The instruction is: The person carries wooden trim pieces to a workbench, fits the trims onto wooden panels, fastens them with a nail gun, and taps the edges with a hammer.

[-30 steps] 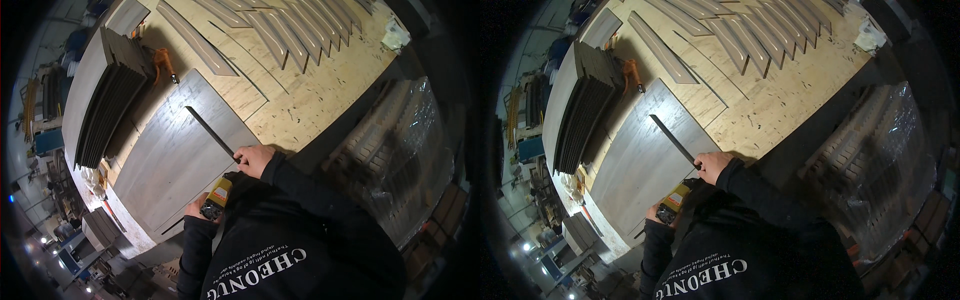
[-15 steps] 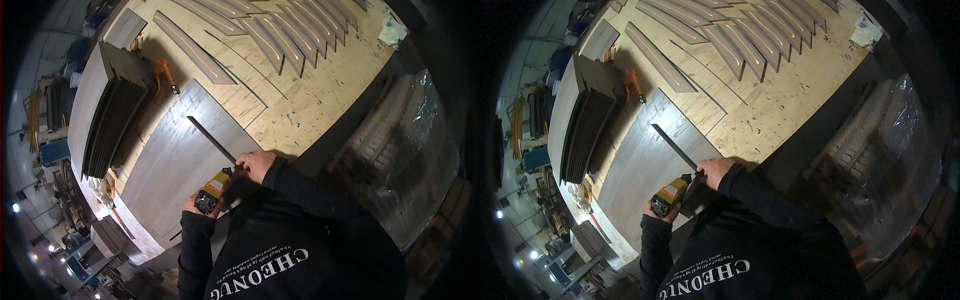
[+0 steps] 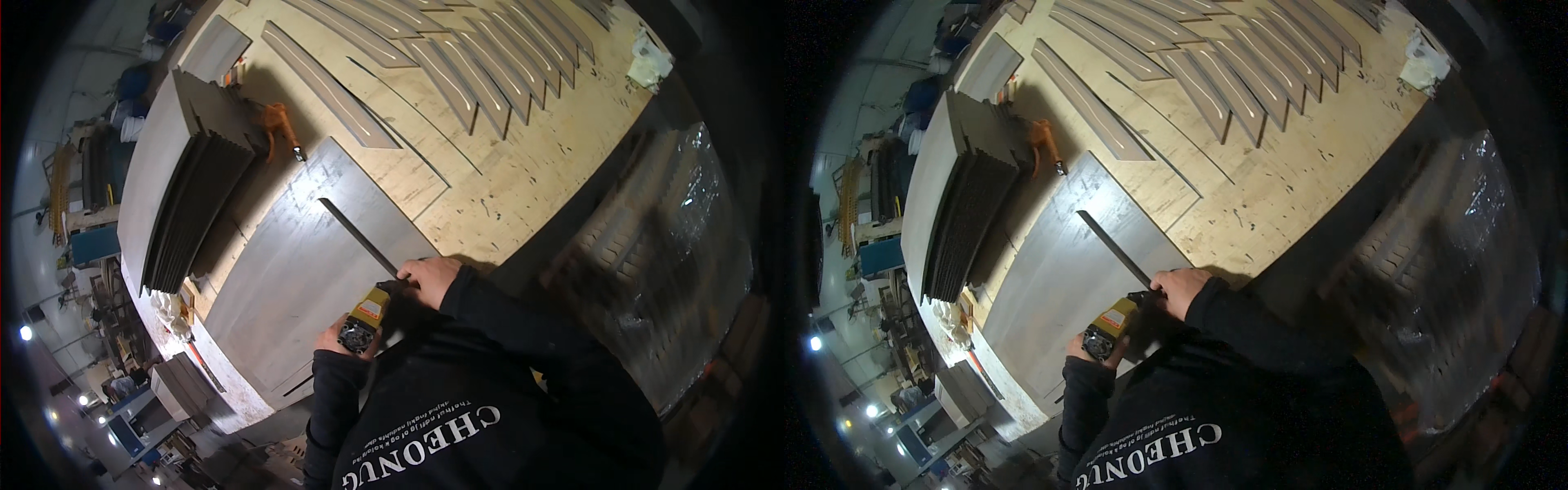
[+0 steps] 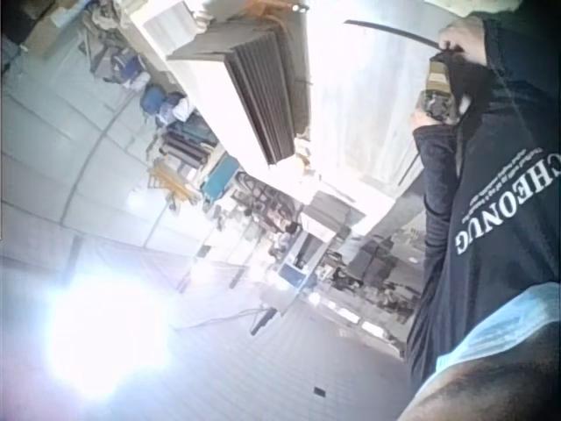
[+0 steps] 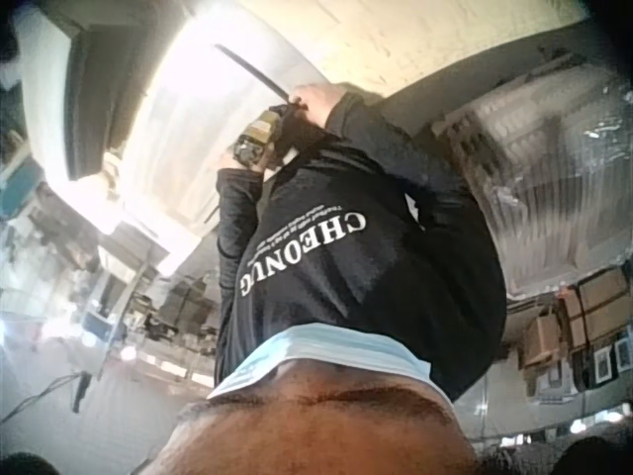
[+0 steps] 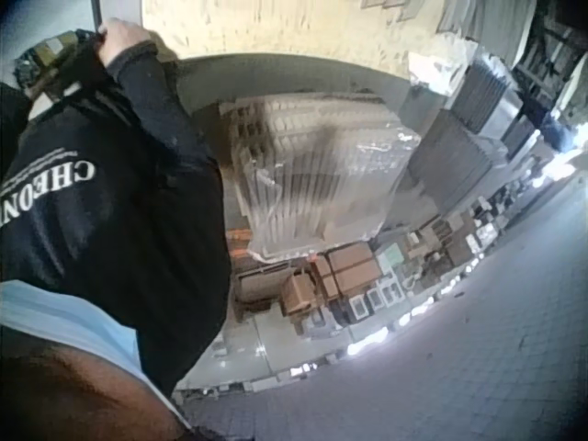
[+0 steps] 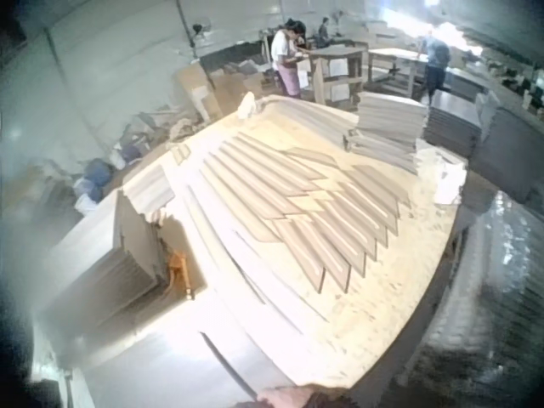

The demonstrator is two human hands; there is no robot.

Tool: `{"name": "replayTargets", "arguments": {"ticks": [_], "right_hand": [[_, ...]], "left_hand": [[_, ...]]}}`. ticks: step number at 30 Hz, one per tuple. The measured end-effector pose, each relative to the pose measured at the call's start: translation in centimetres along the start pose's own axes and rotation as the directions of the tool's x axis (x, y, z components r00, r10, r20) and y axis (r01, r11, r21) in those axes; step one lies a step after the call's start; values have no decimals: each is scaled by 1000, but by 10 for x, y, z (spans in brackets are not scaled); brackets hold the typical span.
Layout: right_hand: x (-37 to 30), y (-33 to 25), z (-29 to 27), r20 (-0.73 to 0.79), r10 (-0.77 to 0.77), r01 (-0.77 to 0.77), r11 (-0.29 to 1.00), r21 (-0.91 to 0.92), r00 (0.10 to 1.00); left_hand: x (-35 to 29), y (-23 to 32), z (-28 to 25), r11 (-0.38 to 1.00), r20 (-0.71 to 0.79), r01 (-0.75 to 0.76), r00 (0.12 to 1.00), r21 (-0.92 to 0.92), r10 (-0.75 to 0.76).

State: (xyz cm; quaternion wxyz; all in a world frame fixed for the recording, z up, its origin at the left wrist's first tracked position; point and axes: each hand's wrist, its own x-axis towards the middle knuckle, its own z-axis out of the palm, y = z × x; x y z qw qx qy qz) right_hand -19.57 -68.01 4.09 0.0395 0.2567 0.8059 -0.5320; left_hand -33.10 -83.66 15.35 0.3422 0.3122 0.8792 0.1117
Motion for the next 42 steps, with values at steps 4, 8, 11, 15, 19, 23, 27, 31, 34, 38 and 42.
{"name": "replayTargets", "arguments": {"ticks": [4,8,11,15,19,23,27,31,34,38,42], "right_hand": [[9,1,-2,47,6,-9,998,66,999],[36,-12,-2,-94,-19,25,998,64,995],[61,-27,2,-153,-40,49,997,60,987],[61,-32,-8,-135,20,-7,996,93,991],[56,-28,-9,-151,38,-19,992,124,988],[57,-27,-7,-202,20,12,988,154,979],[59,-26,-5,-198,3,25,990,140,980],[57,-22,-4,-205,-4,28,993,114,979],[58,-20,-4,-174,-17,36,994,108,985],[60,-21,-2,-183,-24,44,994,105,983],[60,-23,-7,-140,-32,45,995,90,990]], "left_hand": [[-24,-10,-43,990,-64,-98,994,-102,91],[-39,31,-157,904,110,-164,985,396,130],[-57,26,-200,862,-311,32,939,506,147],[-37,31,-208,926,-636,-68,708,371,307],[13,44,-173,986,-308,-157,936,65,169],[57,47,-130,967,180,-189,971,171,158],[73,23,-95,940,187,-206,969,270,159],[80,20,-87,943,175,-186,974,276,141],[83,18,-85,951,182,-182,974,251,138],[85,13,-84,954,154,-198,974,226,166],[84,21,-87,956,202,-116,977,271,61]]}}
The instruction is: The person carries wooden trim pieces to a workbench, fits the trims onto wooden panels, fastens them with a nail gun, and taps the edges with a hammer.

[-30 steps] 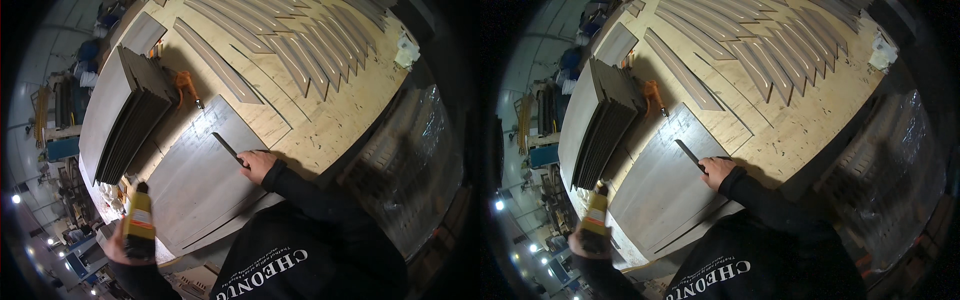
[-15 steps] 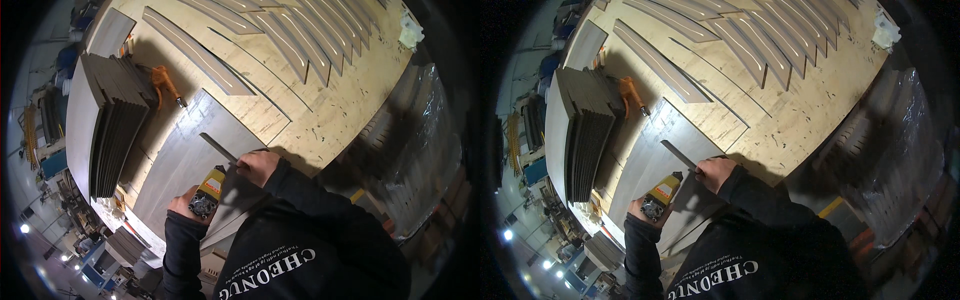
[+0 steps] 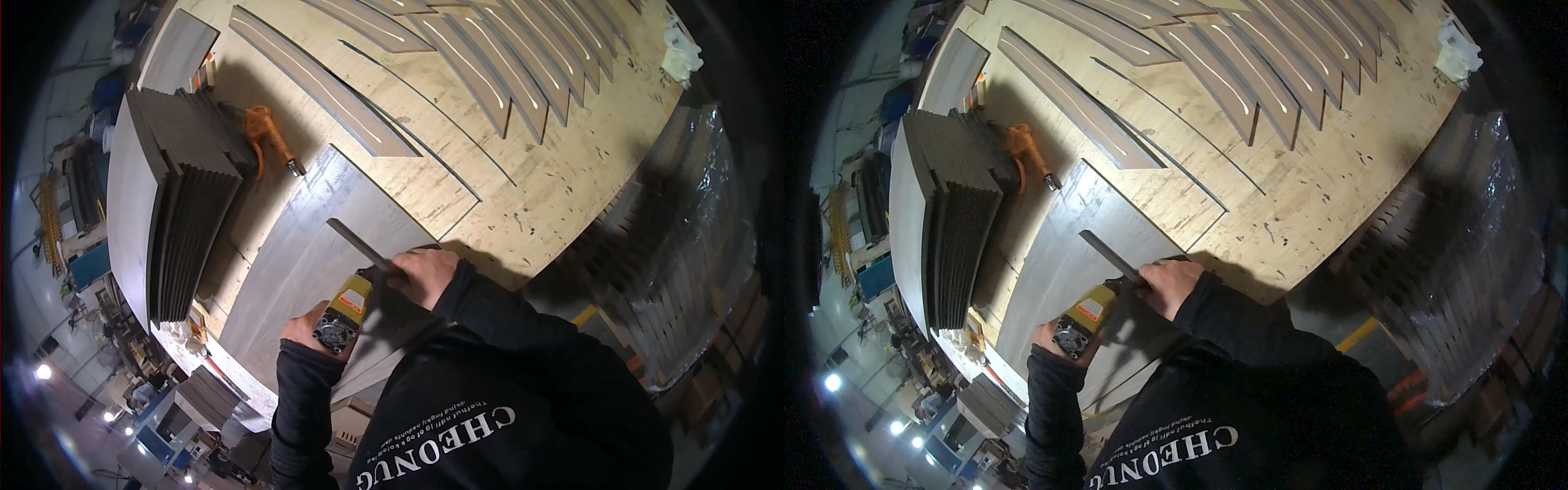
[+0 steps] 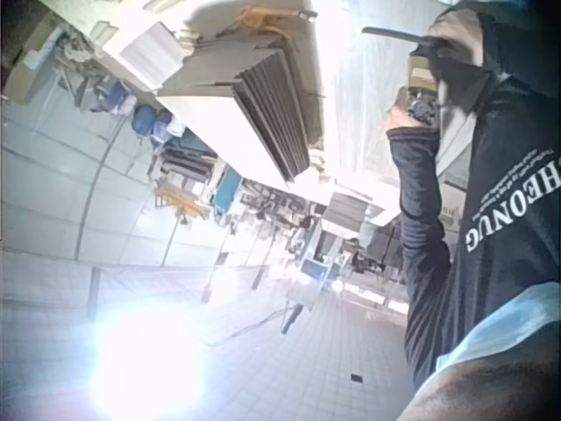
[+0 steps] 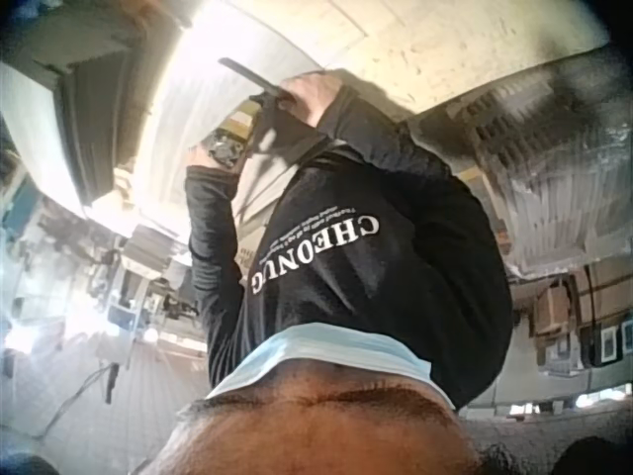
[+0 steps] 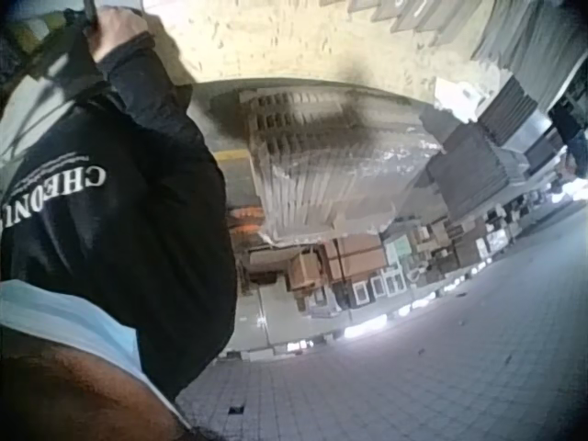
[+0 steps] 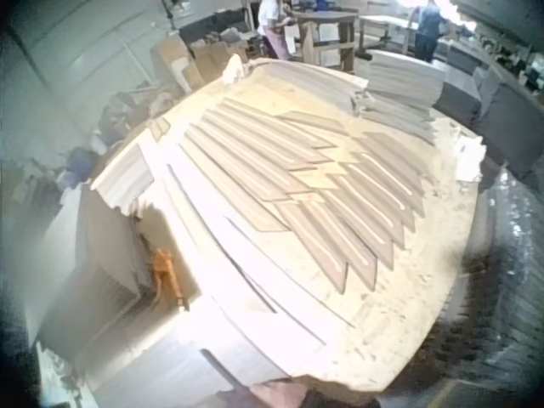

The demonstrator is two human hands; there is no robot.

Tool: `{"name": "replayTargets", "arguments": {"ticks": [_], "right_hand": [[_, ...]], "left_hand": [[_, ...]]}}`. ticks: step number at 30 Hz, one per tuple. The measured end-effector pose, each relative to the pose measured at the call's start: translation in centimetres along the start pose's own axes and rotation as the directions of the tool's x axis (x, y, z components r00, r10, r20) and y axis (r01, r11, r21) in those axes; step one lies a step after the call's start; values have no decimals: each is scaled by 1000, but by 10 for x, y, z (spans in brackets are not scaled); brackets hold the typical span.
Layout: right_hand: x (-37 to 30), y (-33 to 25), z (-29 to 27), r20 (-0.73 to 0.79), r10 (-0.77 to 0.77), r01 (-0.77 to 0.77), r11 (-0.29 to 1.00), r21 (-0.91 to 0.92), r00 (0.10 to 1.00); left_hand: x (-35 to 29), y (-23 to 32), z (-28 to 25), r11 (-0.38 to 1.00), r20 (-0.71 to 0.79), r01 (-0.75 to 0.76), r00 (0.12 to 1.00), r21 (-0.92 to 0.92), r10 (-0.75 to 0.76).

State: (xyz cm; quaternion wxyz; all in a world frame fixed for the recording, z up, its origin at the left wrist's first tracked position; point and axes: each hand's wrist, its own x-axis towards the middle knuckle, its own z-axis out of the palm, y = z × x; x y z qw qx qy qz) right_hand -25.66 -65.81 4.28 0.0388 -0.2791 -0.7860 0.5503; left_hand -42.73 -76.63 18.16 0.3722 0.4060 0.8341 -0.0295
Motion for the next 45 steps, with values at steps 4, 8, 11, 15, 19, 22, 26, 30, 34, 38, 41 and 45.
{"name": "replayTargets", "arguments": {"ticks": [4,8,11,15,19,22,26,30,34,38,41,45], "right_hand": [[-2,1,-4,-25,-46,47,998,43,999],[1,-9,-5,17,98,-97,995,-24,995],[1,-5,-3,12,117,-115,991,-68,993],[1,-3,-1,16,110,-107,987,-120,994],[2,-2,3,20,119,-115,983,-147,993],[2,-4,1,22,108,-105,985,-134,994],[2,-3,3,17,111,-108,986,-129,994],[2,-6,-2,23,104,-101,989,-110,994],[4,-10,-6,90,137,-130,988,-84,986],[3,-7,-3,99,139,-125,983,-131,985],[3,-7,-6,86,113,-106,991,-79,990],[2,-8,-8,89,125,-125,992,-9,988]], "left_hand": [[2,-3,-2,997,1,-72,997,41,72],[-1,-21,-5,935,-81,-47,997,-351,19],[2,-21,-17,892,-120,59,985,-448,-125],[15,-23,-21,898,-109,105,980,-427,-166],[22,-33,-16,883,-116,95,979,-460,-166],[24,-32,-17,890,-66,131,982,-437,-177],[28,-39,-12,897,-64,84,990,-433,-124],[26,-34,-15,923,-26,99,993,-373,-117],[26,-37,-14,944,-41,81,994,-319,-99],[19,-34,-22,765,-91,71,982,-641,-167],[18,-31,-26,716,-58,155,963,-680,-263],[19,-35,-26,729,-78,184,948,-659,-309]]}}
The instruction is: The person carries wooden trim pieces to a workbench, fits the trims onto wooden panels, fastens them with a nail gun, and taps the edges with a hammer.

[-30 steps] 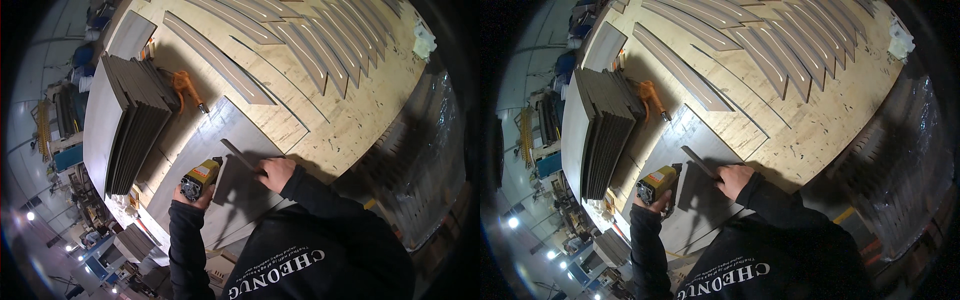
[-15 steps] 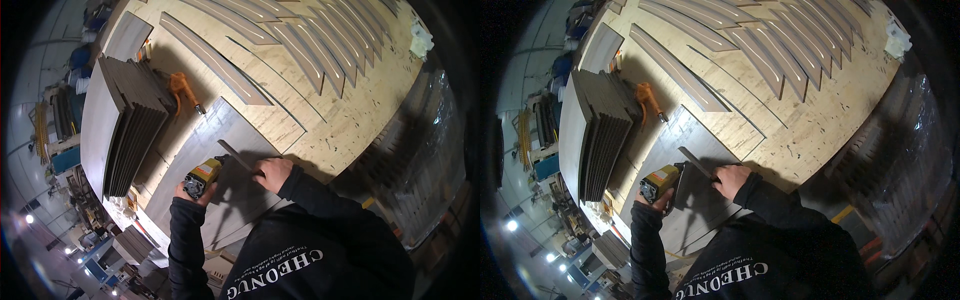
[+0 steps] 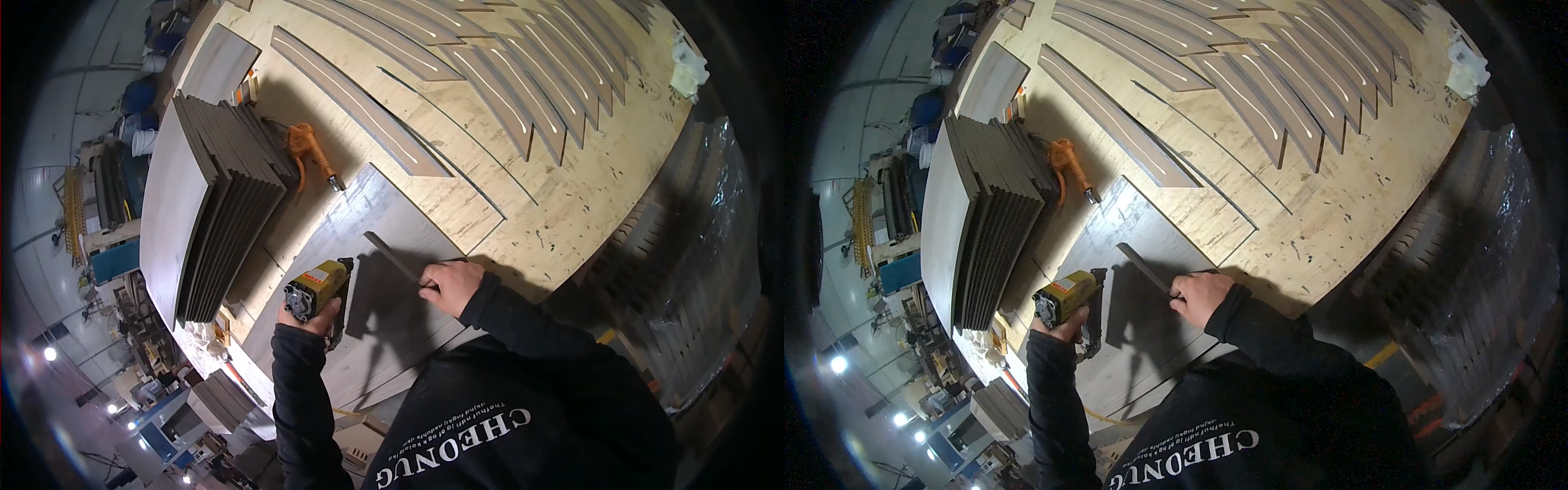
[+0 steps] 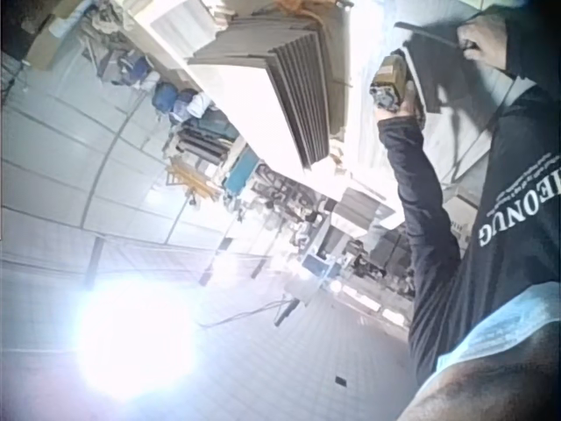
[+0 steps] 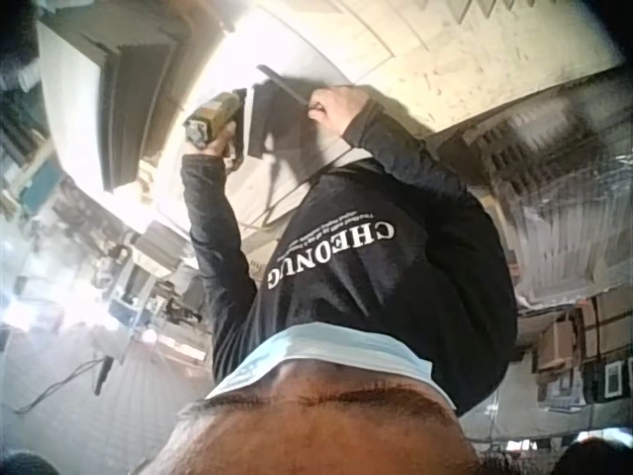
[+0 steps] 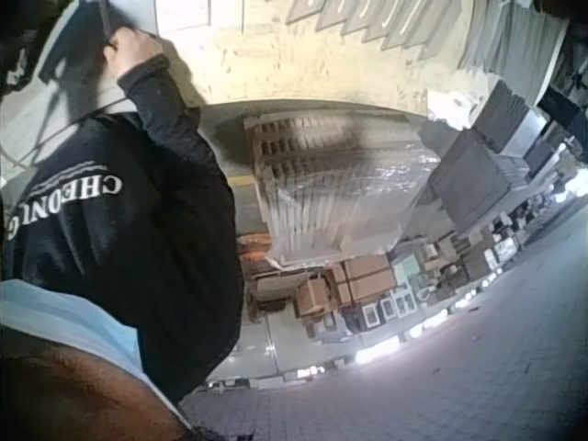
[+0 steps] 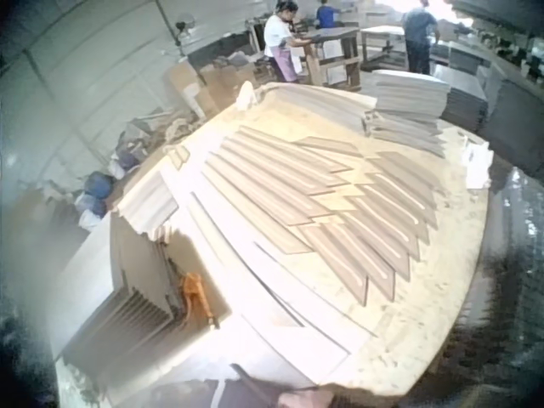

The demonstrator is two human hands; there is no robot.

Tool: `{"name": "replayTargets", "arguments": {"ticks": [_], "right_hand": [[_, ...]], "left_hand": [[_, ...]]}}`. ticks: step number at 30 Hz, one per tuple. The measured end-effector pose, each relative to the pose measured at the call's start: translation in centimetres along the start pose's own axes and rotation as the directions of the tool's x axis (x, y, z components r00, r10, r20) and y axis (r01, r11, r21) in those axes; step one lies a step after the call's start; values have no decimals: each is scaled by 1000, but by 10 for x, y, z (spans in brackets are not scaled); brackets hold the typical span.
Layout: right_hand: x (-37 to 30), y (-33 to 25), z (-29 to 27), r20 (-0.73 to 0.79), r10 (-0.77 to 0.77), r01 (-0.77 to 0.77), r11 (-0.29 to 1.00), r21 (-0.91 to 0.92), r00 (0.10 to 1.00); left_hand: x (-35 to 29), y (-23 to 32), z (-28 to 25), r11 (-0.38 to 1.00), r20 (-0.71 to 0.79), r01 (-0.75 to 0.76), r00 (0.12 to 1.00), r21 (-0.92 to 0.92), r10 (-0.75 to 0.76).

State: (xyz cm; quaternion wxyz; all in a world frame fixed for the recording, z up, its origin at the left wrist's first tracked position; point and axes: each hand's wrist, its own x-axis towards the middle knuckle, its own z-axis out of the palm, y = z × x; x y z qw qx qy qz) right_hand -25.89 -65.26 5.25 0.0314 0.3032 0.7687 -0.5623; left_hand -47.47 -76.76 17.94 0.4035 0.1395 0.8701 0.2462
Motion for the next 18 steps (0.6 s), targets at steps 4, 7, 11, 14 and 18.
{"name": "replayTargets", "arguments": {"ticks": [4,7,11,14,18], "right_hand": [[-1,1,5,-63,-35,35,999,-3,997],[0,1,3,-53,-16,17,1000,7,998],[1,-1,1,-44,-7,7,1000,-6,999],[4,-2,2,19,-34,36,997,-72,999],[15,-36,-15,-118,-225,209,968,-137,967]], "left_hand": [[12,-22,-2,979,-1,-184,983,86,185],[14,-24,-3,968,23,-167,986,188,165],[-1,-21,-3,994,10,-61,998,87,60],[-27,-54,-17,982,-119,-171,980,-76,162],[-68,-83,-50,993,-196,57,977,-108,-78]]}}
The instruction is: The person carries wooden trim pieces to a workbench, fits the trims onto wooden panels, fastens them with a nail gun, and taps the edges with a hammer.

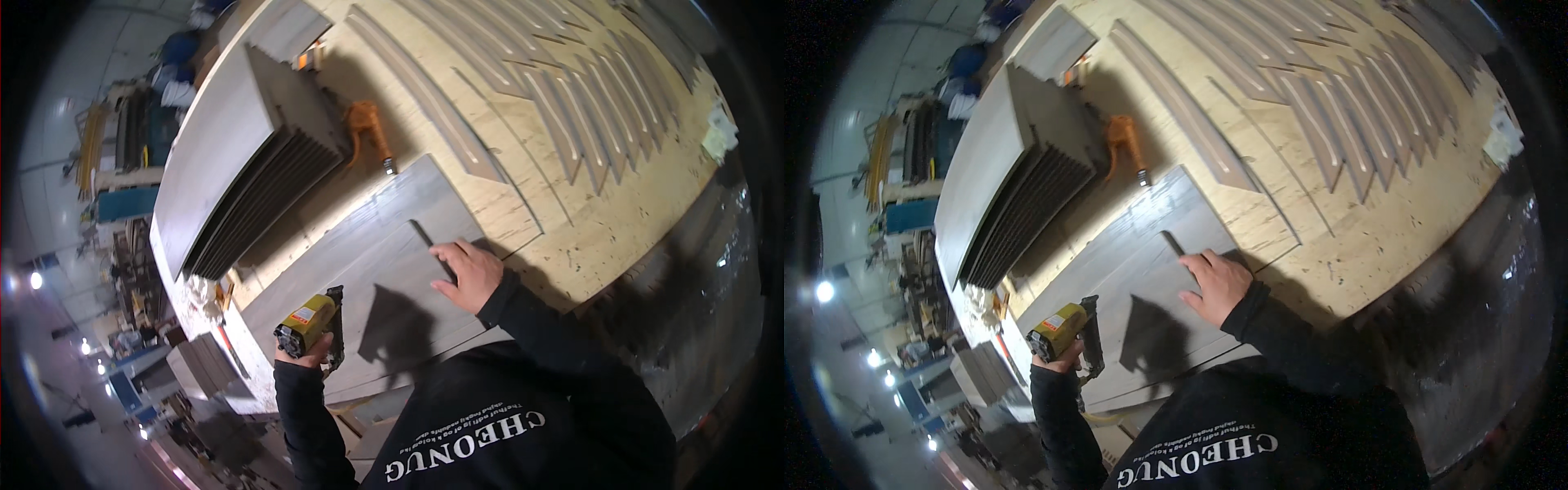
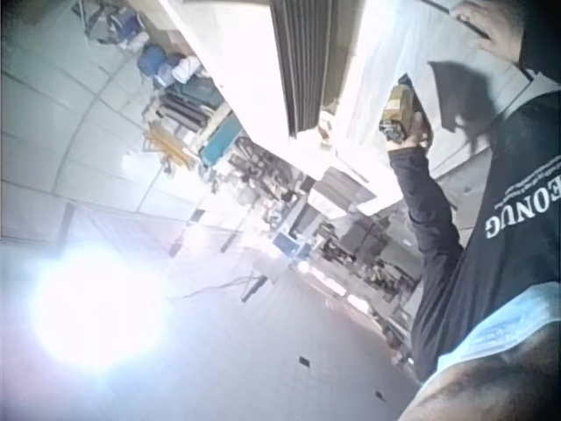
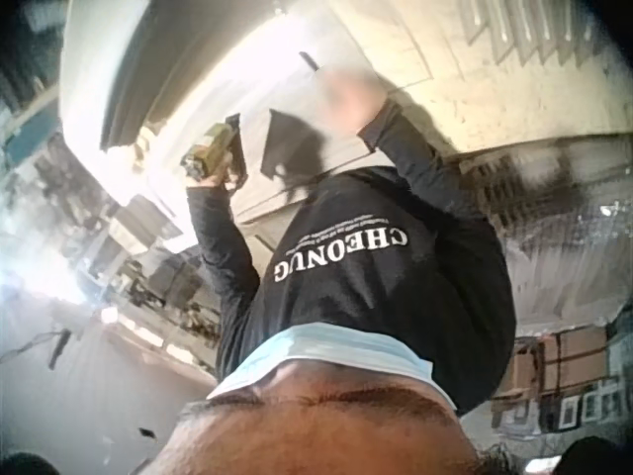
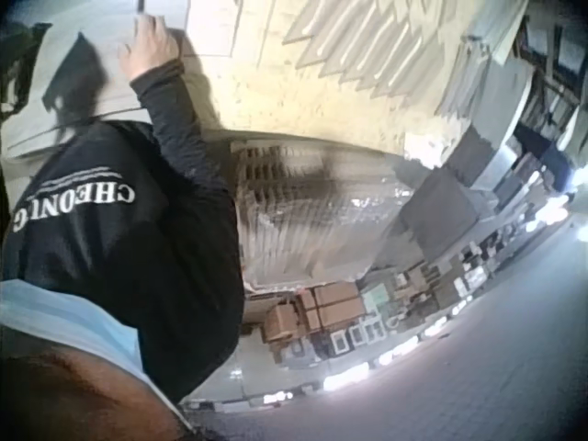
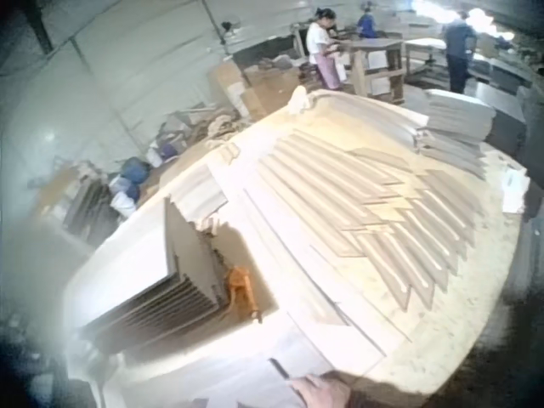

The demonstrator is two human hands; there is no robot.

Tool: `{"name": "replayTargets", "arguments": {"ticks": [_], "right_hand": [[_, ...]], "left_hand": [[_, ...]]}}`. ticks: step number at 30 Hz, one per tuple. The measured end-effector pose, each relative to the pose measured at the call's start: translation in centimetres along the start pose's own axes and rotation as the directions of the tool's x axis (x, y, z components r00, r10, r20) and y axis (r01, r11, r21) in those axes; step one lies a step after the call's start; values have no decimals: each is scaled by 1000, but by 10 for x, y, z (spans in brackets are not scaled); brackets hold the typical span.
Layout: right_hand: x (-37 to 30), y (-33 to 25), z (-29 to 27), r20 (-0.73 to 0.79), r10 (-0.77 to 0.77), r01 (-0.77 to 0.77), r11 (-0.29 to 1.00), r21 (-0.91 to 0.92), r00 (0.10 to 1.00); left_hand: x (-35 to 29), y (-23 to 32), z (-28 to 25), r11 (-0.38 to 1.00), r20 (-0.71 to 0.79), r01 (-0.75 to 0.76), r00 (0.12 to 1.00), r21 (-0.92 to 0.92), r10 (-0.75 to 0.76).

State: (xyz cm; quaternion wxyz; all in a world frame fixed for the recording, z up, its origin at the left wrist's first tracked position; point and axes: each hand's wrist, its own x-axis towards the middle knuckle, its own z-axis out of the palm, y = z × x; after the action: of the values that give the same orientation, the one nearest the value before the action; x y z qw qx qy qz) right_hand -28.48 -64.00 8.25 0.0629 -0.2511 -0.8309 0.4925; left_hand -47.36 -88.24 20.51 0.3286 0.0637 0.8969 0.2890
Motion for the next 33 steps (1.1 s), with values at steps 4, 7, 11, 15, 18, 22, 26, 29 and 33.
{"name": "replayTargets", "arguments": {"ticks": [4,7,11,15,18,22,26,29,33], "right_hand": [[47,-36,30,-11,-303,302,952,-53,953],[84,-52,78,75,-395,402,896,-189,916],[103,-53,138,129,-380,398,904,-156,916],[100,-45,145,100,-442,453,870,-193,891],[100,-47,143,59,-444,446,870,-211,894],[100,-48,140,65,-428,431,876,-216,901],[101,-49,138,62,-416,419,880,-226,907],[100,-49,138,61,-410,414,885,-215,910],[101,-46,142,47,-426,425,875,-232,903]], "left_hand": [[-16,-44,-33,992,-65,-101,993,-76,96],[-17,-59,-41,962,-137,-264,953,67,271],[0,-67,-43,982,-161,-116,977,145,140],[27,-75,-32,992,-87,-114,989,56,119],[39,-84,-24,998,-108,-4,994,57,11],[59,-98,-24,982,-49,-24,998,189,34],[62,-102,-26,974,-32,-69,996,217,78],[60,-99,-26,969,-14,-81,996,234,87],[57,-86,-25,972,-13,-52,998,228,57]]}}
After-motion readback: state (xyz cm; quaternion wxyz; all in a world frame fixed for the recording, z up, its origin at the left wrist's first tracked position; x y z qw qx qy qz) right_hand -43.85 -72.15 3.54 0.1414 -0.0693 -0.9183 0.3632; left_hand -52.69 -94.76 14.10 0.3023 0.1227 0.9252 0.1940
